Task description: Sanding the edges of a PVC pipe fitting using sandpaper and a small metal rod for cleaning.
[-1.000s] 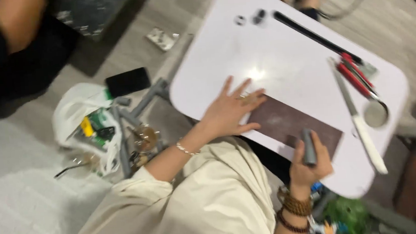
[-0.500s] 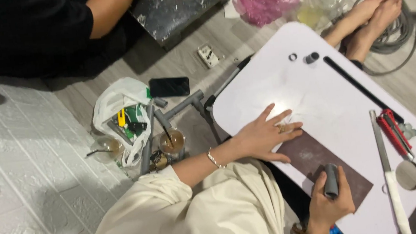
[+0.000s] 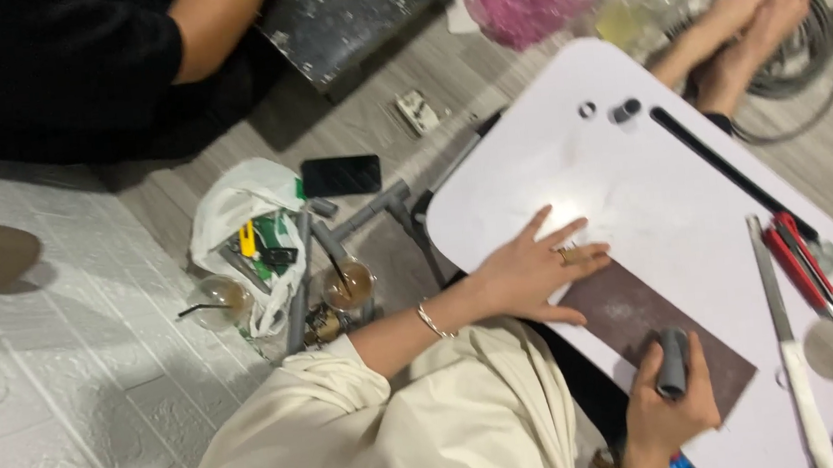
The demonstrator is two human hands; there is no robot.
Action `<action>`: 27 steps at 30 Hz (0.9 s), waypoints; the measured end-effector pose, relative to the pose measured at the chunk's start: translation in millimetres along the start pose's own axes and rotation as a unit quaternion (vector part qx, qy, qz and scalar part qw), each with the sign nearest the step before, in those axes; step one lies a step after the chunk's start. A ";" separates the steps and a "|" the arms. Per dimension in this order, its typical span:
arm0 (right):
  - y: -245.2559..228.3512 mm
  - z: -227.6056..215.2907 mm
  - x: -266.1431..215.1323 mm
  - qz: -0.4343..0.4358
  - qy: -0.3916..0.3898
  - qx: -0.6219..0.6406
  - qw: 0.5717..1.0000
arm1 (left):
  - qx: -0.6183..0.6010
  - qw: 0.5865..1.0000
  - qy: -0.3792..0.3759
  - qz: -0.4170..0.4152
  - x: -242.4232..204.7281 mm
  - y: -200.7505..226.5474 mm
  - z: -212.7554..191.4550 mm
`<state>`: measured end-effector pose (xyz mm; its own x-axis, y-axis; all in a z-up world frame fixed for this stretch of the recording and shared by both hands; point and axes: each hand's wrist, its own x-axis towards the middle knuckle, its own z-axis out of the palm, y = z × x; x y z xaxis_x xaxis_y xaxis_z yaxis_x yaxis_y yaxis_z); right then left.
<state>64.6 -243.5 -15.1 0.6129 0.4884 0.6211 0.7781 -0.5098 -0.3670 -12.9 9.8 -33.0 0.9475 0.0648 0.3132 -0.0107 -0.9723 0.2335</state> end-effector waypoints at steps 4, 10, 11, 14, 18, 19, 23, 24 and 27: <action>-1.3 1.4 -0.6 -0.014 -0.018 0.024 0.999 | 0.000 0.999 -0.002 -0.037 -5.2 0.7 -0.4; -1.7 4.6 1.9 -0.003 -0.022 0.027 0.999 | -0.014 0.999 -0.012 -0.042 -1.6 -0.8 2.2; -0.3 5.0 2.6 0.002 -0.022 0.027 0.999 | -0.017 0.999 -0.017 -0.041 -0.9 0.5 4.0; 1.9 4.8 -1.6 0.032 -0.018 0.015 0.999 | -0.032 0.999 -0.037 -0.021 0.1 0.3 9.0; 2.2 9.2 0.8 0.063 -0.012 -0.012 0.998 | -0.057 0.997 -0.053 0.009 -3.0 -3.8 13.6; 3.2 9.0 1.8 0.066 -0.009 -0.013 0.998 | -0.060 0.997 -0.055 0.011 -3.3 -2.1 14.1; 5.5 10.1 4.3 0.071 0.026 -0.013 0.997 | -0.050 0.997 -0.048 0.033 2.1 -2.6 7.7; 6.0 7.7 3.3 0.078 0.031 -0.021 0.996 | -0.053 0.996 -0.049 0.044 4.5 -0.6 6.9; 5.7 0.5 -3.2 0.087 0.037 -0.025 0.995 | -0.059 0.995 -0.056 0.051 4.0 6.0 6.5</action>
